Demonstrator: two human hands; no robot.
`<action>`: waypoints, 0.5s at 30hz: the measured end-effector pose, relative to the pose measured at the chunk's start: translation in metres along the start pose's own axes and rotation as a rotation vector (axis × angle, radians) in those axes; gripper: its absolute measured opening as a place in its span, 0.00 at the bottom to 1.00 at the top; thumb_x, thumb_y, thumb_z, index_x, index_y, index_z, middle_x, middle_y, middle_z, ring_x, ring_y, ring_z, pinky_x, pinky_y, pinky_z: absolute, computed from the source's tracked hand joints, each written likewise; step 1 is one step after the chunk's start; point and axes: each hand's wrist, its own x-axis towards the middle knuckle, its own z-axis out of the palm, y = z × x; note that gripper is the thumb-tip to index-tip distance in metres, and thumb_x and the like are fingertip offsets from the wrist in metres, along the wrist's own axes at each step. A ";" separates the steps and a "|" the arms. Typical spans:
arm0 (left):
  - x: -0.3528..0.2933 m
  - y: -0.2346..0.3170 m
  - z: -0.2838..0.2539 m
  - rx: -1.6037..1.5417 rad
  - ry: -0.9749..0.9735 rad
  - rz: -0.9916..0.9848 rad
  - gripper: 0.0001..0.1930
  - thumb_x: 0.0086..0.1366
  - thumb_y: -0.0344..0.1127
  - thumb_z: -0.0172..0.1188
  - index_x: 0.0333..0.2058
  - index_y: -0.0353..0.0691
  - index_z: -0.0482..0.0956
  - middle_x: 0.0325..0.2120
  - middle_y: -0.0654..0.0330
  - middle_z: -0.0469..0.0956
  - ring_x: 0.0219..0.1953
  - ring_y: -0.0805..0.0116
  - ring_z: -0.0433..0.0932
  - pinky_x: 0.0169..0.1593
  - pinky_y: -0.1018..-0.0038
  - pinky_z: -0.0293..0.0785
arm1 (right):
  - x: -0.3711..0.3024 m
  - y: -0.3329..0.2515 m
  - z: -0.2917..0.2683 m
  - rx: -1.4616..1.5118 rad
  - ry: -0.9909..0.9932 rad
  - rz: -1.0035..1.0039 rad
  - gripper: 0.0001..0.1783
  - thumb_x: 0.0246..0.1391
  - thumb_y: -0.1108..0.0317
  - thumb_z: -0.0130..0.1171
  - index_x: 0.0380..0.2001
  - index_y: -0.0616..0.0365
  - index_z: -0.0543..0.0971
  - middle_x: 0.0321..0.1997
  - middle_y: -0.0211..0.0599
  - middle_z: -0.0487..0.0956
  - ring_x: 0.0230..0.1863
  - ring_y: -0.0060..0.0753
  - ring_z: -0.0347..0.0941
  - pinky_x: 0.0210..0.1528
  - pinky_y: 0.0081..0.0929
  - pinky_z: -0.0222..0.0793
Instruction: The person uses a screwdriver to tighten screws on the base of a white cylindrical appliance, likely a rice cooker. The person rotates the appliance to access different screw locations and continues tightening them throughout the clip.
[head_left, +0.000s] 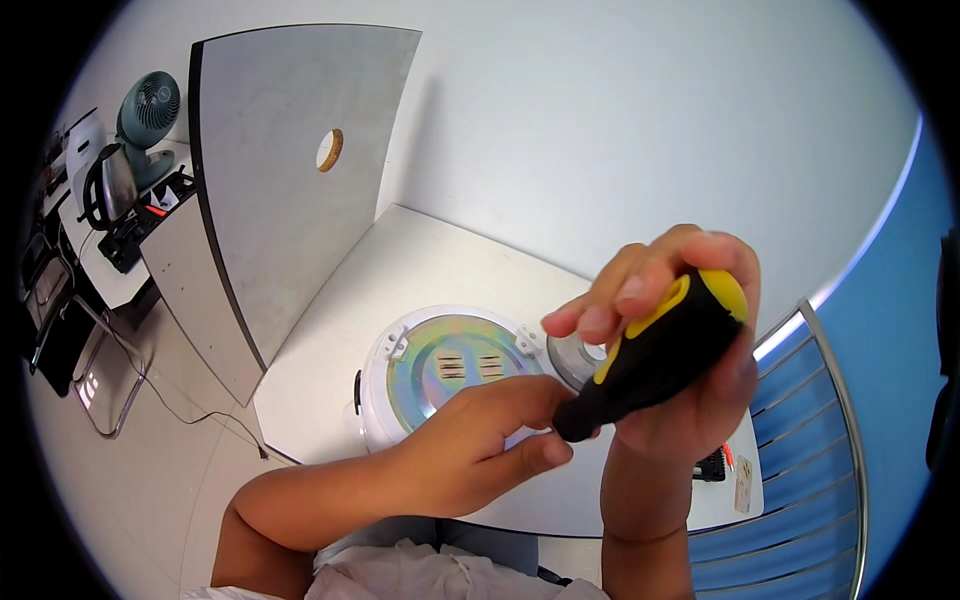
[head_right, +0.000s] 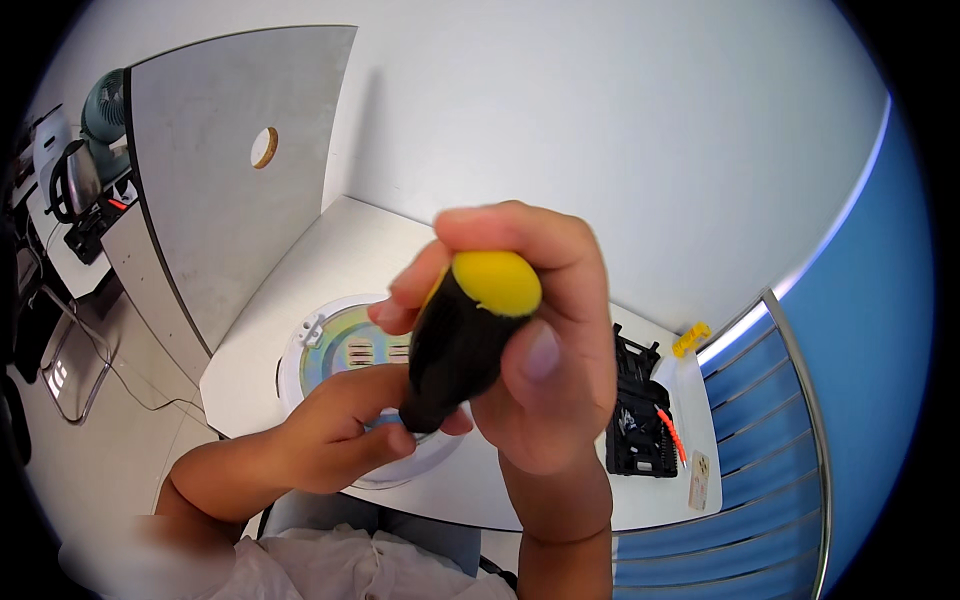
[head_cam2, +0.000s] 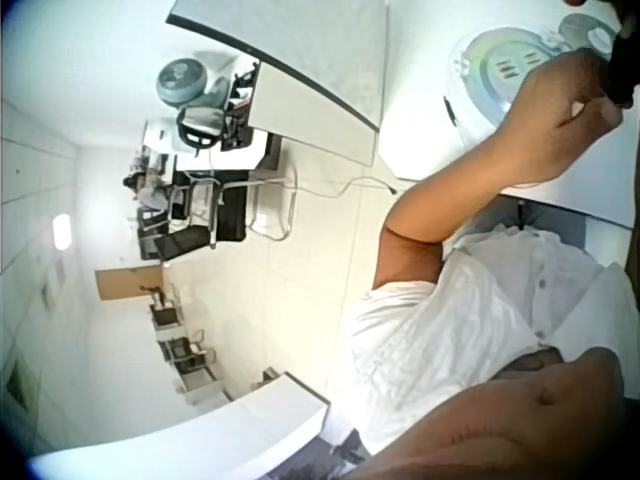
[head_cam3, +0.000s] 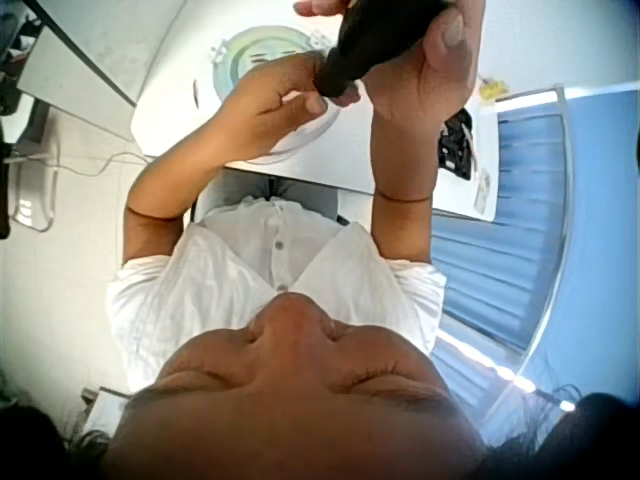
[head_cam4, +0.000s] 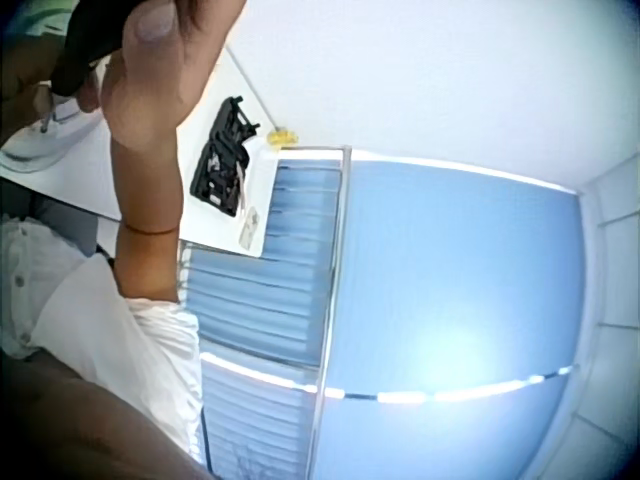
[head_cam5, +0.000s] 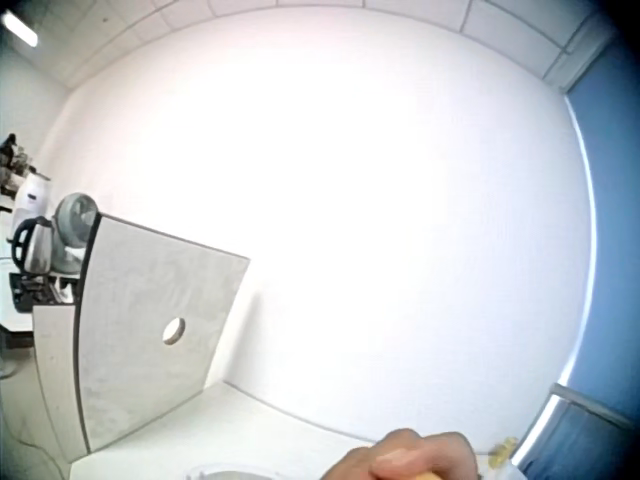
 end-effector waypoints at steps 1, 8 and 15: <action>0.002 0.000 0.003 -0.067 0.001 0.050 0.33 0.69 0.60 0.47 0.55 0.33 0.67 0.42 0.57 0.76 0.49 0.64 0.76 0.54 0.69 0.69 | -0.003 -0.003 0.000 -0.013 0.003 0.036 0.29 0.65 0.47 0.41 0.55 0.63 0.63 0.38 0.44 0.73 0.38 0.38 0.73 0.45 0.46 0.79; 0.022 0.010 0.009 -0.031 0.071 0.117 0.32 0.67 0.63 0.45 0.47 0.33 0.69 0.36 0.57 0.76 0.37 0.69 0.77 0.46 0.71 0.73 | 0.010 -0.028 -0.004 -0.285 -0.043 0.149 0.28 0.62 0.54 0.40 0.55 0.68 0.65 0.43 0.50 0.76 0.45 0.41 0.74 0.58 0.44 0.67; 0.024 0.005 0.023 0.222 0.303 0.167 0.16 0.69 0.47 0.56 0.38 0.37 0.70 0.27 0.59 0.75 0.28 0.71 0.74 0.36 0.77 0.71 | 0.018 -0.049 0.026 -0.193 0.221 0.036 0.22 0.59 0.66 0.42 0.52 0.69 0.69 0.28 0.38 0.74 0.30 0.28 0.72 0.37 0.26 0.73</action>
